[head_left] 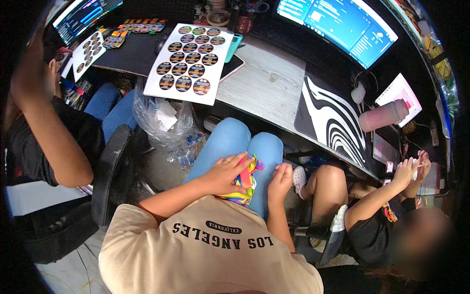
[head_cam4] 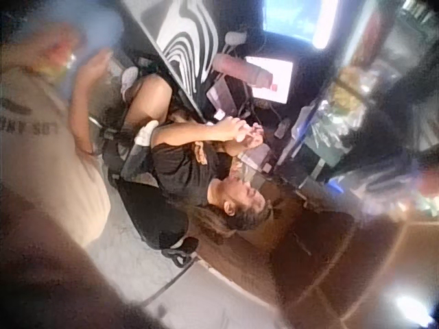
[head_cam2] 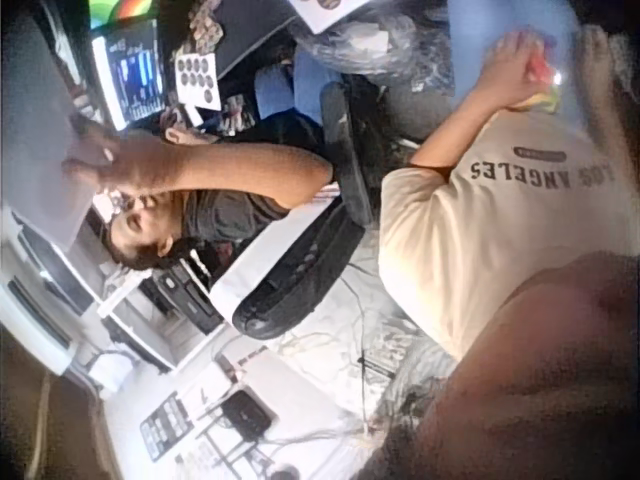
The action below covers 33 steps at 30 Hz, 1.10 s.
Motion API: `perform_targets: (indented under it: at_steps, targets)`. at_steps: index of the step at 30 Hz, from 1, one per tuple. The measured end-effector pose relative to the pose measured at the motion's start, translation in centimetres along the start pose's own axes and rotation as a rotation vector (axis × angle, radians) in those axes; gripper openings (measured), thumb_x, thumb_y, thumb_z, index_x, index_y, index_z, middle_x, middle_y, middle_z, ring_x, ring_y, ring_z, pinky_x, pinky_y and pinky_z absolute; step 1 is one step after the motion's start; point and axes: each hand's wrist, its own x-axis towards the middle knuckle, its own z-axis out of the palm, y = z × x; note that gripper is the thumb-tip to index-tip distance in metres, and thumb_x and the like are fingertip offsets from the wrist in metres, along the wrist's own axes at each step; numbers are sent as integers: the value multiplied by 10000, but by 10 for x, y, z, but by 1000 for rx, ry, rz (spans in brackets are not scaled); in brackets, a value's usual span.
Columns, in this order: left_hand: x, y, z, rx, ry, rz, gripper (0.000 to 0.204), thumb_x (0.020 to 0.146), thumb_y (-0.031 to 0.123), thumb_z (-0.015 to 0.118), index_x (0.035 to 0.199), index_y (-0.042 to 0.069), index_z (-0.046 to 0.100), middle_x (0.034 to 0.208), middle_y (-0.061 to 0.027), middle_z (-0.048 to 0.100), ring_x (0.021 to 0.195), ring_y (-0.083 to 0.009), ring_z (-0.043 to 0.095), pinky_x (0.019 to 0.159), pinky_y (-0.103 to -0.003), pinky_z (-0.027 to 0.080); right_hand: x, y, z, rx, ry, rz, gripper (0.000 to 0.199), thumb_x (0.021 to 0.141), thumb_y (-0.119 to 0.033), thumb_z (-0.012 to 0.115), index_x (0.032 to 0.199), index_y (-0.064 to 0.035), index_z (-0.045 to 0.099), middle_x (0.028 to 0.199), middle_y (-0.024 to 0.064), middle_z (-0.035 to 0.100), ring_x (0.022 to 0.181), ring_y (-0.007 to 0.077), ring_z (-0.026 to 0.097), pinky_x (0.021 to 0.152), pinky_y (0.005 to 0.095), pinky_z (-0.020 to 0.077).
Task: The person peels circular stickers from a sheet and wraps a rainbow ribbon around each sticker to form small keychains. They place the finished keychains on the desk. Another person at the same desk performs a similar task in the background.
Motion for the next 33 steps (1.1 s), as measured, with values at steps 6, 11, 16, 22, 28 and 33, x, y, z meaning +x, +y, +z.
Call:
perform_targets:
  at_steps: [6,11,16,22,28,33]
  targets:
    - [6,-4,-11,-14,-50,62,545,771,339,733,1222,83,564,1290,-174,481,1111,-350,534,928,-429,446,-9,-12,8,-219,-285,-219,255,890,-1,474,1128,-41,557,1094,201,557,988,368,560,829,429,446]
    - [7,-17,-11,-364,41,-77,148,911,146,602,1004,42,554,1051,-99,591,988,-239,587,814,-341,471,-16,-21,6,-411,-540,-370,612,718,49,527,1282,-186,556,1377,141,448,1208,354,438,993,492,337]
    - [4,-20,-12,-983,196,-135,109,993,175,504,1001,68,522,895,-5,530,876,-104,539,730,-249,456,-8,-28,4,-460,-672,-410,502,740,7,576,1211,-163,614,1262,108,539,1135,333,494,943,451,389]
    - [-1,7,-34,-1731,246,-115,194,984,275,520,1059,101,479,924,-51,538,840,-161,568,648,-360,548,13,-20,10,-482,-772,-310,269,775,-58,631,1040,-67,674,1024,137,621,997,334,561,896,409,422]
    - [4,-9,-72,-2059,434,-150,196,985,318,498,1081,147,490,894,-35,491,645,-137,483,454,-266,469,22,-10,4,-294,-733,-290,198,822,-139,655,985,-28,678,1000,137,650,932,332,580,866,398,429]
    - [3,-14,-79,-2404,207,21,147,998,231,477,1080,112,503,841,-23,432,592,-88,388,397,-175,312,25,-36,-14,-466,-1008,-209,281,837,-187,662,1065,-22,657,1106,159,637,958,340,579,908,399,425]
